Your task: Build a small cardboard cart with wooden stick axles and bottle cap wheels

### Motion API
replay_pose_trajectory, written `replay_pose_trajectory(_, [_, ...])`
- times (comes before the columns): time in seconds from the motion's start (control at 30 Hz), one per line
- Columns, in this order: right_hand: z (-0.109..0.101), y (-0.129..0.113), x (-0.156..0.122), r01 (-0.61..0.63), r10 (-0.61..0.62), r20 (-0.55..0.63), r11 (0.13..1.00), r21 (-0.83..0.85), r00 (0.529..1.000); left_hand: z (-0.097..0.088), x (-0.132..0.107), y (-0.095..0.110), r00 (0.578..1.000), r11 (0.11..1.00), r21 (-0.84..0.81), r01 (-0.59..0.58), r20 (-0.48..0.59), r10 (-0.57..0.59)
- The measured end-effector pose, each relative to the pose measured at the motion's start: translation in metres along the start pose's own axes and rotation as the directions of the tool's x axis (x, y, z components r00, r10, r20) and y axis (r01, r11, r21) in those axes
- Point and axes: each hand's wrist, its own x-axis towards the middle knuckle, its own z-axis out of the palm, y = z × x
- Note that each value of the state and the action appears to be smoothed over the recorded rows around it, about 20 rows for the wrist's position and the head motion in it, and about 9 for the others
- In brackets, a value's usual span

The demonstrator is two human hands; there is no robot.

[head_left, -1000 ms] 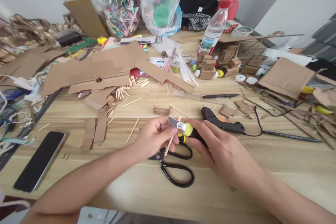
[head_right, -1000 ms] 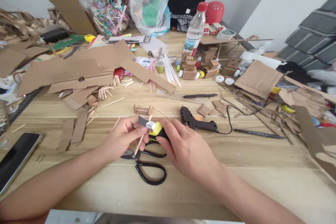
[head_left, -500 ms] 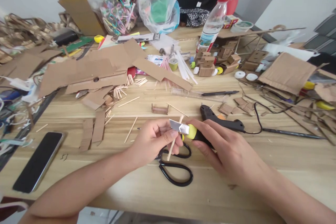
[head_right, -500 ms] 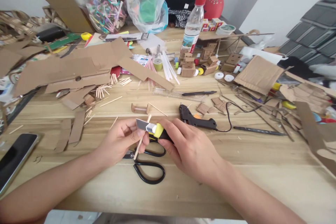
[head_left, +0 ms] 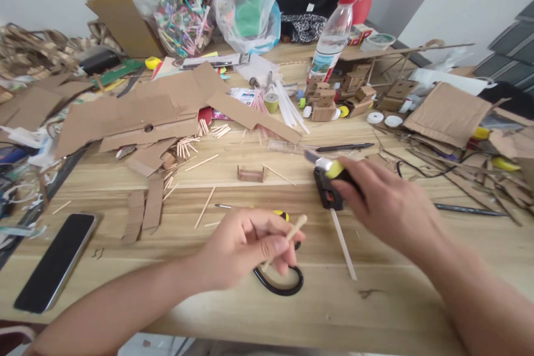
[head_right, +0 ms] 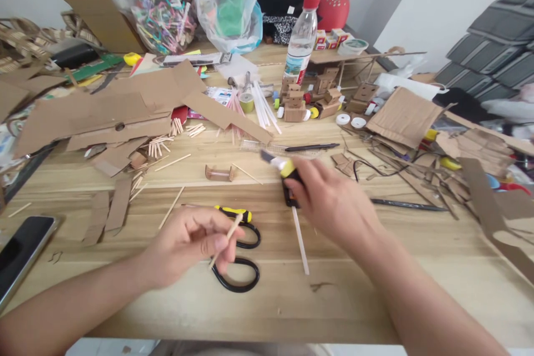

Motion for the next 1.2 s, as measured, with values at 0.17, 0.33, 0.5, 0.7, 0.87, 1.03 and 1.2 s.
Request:
replay_pose_trajectory(0.17, [-0.007, 0.0, -0.002, 0.11, -0.096, -0.084, 0.977, 0.182, 0.992, 0.002, 0.005, -0.005, 0.998, 0.993, -0.118, 0.013, -0.058, -0.02])
replay_pose_trajectory(0.33, [-0.009, -0.031, -0.006, 0.246, -0.255, 0.012, 0.944, 0.219, 0.967, 0.001, 0.01, -0.007, 0.998, 0.99, -0.141, -0.002, -0.067, -0.008])
replay_pose_trajectory(0.5, [-0.005, -0.036, -0.007, 0.295, -0.29, -0.053, 0.948, 0.116, 0.955, -0.001, 0.008, -0.004, 0.999, 0.995, -0.1, -0.002, -0.051, -0.003])
replay_pose_trajectory(0.7, [0.0, 0.001, -0.003, 0.191, -0.194, -0.07, 0.981, -0.044, 0.978, -0.001, 0.006, -0.003, 0.999, 0.989, -0.139, 0.046, -0.014, -0.049])
replay_pose_trajectory(0.87, [-0.007, 0.011, 0.0, 0.087, -0.088, 0.008, 0.994, 0.068, 0.996, 0.0, 0.01, -0.004, 0.991, 0.975, -0.193, 0.111, -0.055, -0.124])
replay_pose_trajectory(1.03, [-0.011, -0.027, -0.005, 0.241, -0.257, 0.049, 0.946, 0.217, 0.965, 0.001, 0.013, -0.004, 0.986, 0.976, -0.184, 0.116, -0.099, -0.136])
replay_pose_trajectory(1.2, [-0.01, -0.037, -0.005, 0.307, -0.315, 0.023, 0.936, 0.171, 0.949, 0.001, 0.012, -0.004, 0.986, 0.984, -0.154, 0.092, -0.123, -0.111])
